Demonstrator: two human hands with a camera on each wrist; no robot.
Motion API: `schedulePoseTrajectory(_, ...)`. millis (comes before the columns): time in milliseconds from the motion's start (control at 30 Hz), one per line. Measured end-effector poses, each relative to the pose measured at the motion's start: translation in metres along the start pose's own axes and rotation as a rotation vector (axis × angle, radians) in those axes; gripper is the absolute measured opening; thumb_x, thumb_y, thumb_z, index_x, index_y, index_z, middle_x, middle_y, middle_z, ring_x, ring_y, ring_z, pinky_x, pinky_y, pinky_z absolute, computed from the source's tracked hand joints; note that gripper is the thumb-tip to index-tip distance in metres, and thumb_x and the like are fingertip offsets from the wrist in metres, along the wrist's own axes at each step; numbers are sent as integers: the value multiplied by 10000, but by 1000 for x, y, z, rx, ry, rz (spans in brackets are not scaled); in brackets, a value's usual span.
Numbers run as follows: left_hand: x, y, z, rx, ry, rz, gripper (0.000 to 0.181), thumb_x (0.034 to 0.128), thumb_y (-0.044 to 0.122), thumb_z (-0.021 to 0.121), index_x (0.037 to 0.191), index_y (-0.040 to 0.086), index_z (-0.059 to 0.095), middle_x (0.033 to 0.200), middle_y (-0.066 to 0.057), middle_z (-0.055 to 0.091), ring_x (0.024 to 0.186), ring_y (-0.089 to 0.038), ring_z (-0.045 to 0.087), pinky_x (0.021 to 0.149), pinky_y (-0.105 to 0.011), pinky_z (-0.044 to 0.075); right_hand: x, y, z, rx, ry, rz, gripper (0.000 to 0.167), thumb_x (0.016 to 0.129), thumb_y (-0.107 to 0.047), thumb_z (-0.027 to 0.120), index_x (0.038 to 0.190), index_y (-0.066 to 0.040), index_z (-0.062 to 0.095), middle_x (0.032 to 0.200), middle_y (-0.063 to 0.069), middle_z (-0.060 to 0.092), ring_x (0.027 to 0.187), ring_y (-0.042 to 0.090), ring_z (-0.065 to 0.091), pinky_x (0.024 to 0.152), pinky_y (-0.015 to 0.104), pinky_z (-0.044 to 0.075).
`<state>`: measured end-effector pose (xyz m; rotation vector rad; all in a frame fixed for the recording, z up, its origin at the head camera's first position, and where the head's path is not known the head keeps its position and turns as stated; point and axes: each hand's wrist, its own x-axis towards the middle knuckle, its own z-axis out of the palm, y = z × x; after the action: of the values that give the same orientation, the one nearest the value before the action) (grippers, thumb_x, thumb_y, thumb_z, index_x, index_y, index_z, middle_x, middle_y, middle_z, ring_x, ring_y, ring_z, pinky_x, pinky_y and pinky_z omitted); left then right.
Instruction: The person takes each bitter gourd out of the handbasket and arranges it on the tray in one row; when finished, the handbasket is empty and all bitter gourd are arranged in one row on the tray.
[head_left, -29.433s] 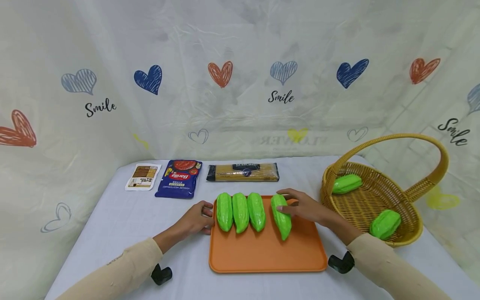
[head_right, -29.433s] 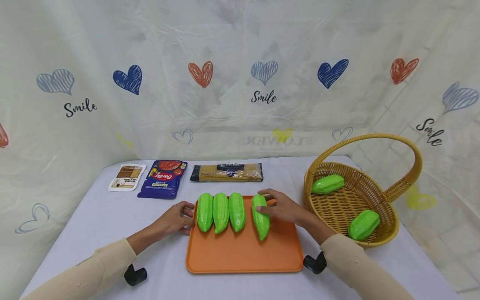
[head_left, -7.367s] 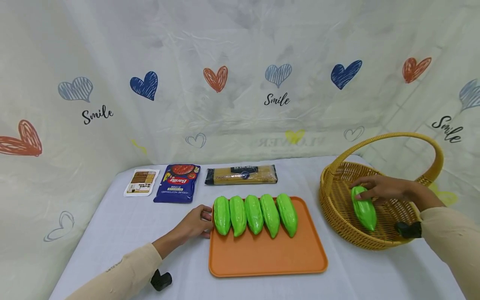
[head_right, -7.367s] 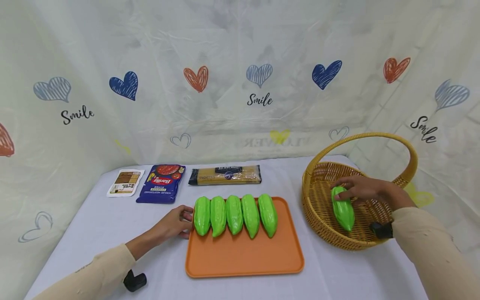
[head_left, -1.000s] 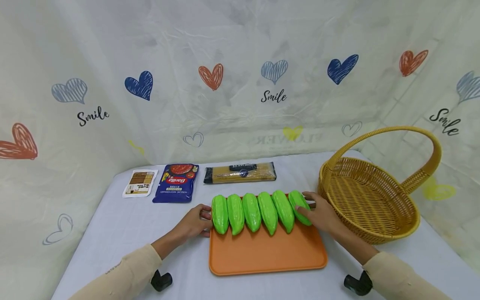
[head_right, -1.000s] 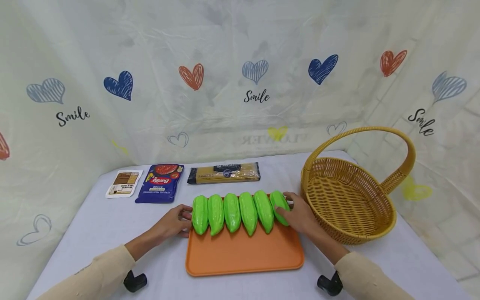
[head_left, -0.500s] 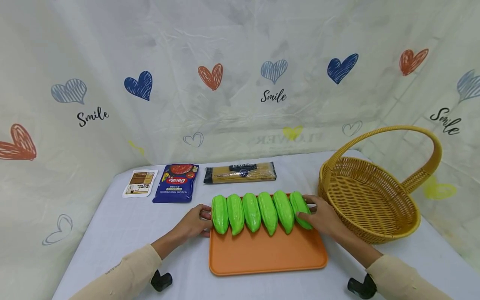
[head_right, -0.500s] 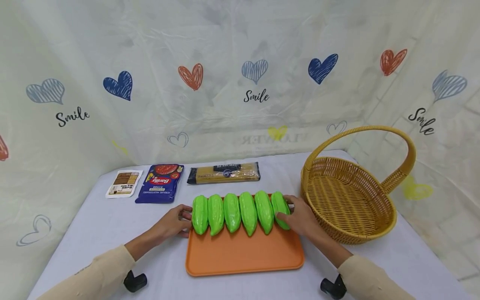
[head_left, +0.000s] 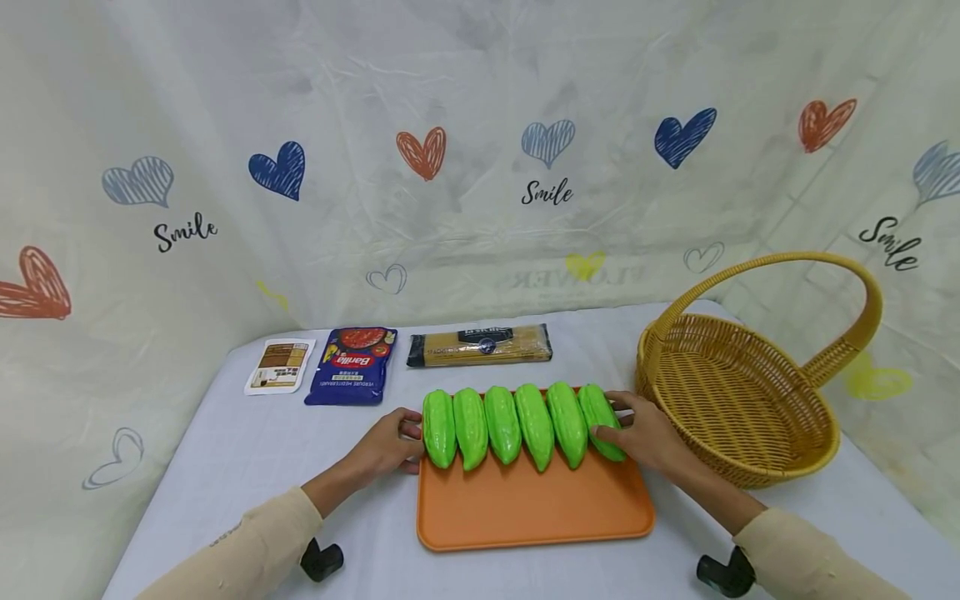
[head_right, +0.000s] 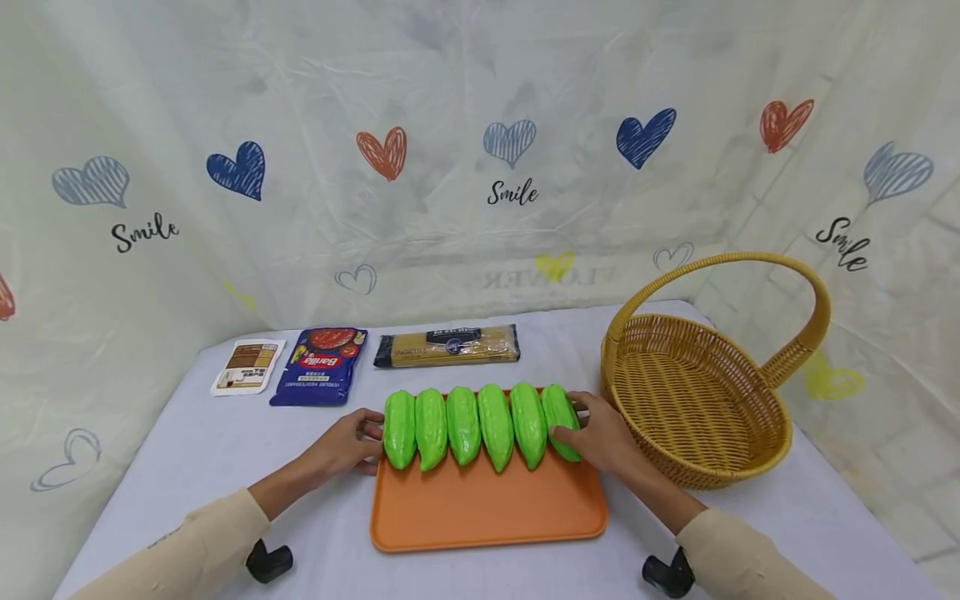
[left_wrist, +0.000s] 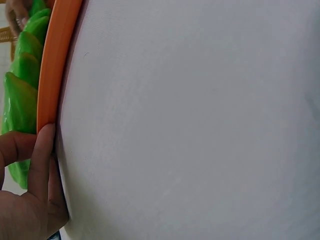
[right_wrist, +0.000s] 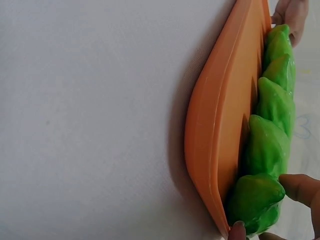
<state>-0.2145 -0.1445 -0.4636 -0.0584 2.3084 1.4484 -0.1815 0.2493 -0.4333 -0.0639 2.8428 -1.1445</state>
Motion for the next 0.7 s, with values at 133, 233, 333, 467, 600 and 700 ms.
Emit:
schedulePoseTrajectory(133,1,0,-1,-4,-6,0,587,811,11,708,1358,-5,495,1130,-144,585,877,-203,650,657,-330,648,-1,-2,-1,-11,-13,13,722,875,-281,755,1435,63,454,1312,302,567,1097,427,639,783,420,622)
schedulePoseTrajectory(233,1,-1,-2,3,-9,-6,588,813,26,718,1357,1,498,1132,-139,592,873,-195,653,667,-325,648,-2,-4,-2,-16,-26,27,779,874,-340,759,1455,57,425,1340,311,544,1122,440,625,796,438,619)
schedulePoseTrajectory(333,0,0,-5,0,-10,-7,588,810,38,730,1351,-1,503,1129,-137,601,869,-195,658,682,-326,649,-4,-7,-3,-14,-41,37,839,868,-405,760,1475,48,398,1374,317,519,1148,449,612,824,467,614)
schedulePoseTrajectory(467,-4,0,-8,-2,-20,4,589,803,29,731,1343,-21,503,1119,-144,610,878,-191,660,706,-337,651,-8,-10,-5,-20,-57,44,901,859,-474,753,1495,34,368,1420,328,479,1186,468,589,869,513,598)
schedulePoseTrajectory(600,-10,1,-13,25,-24,13,591,808,43,738,1349,-14,507,1129,-131,628,900,-187,664,744,-357,651,-12,-10,-8,-41,-62,25,928,859,-501,743,1504,35,347,1434,339,457,1192,486,577,881,536,589)
schedulePoseTrajectory(700,-17,4,-19,82,-3,31,587,834,104,763,1361,23,517,1155,-105,639,939,-188,670,784,-358,646,-17,-8,-11,-53,-68,-6,932,859,-512,737,1504,34,345,1433,334,457,1175,475,585,870,526,592)
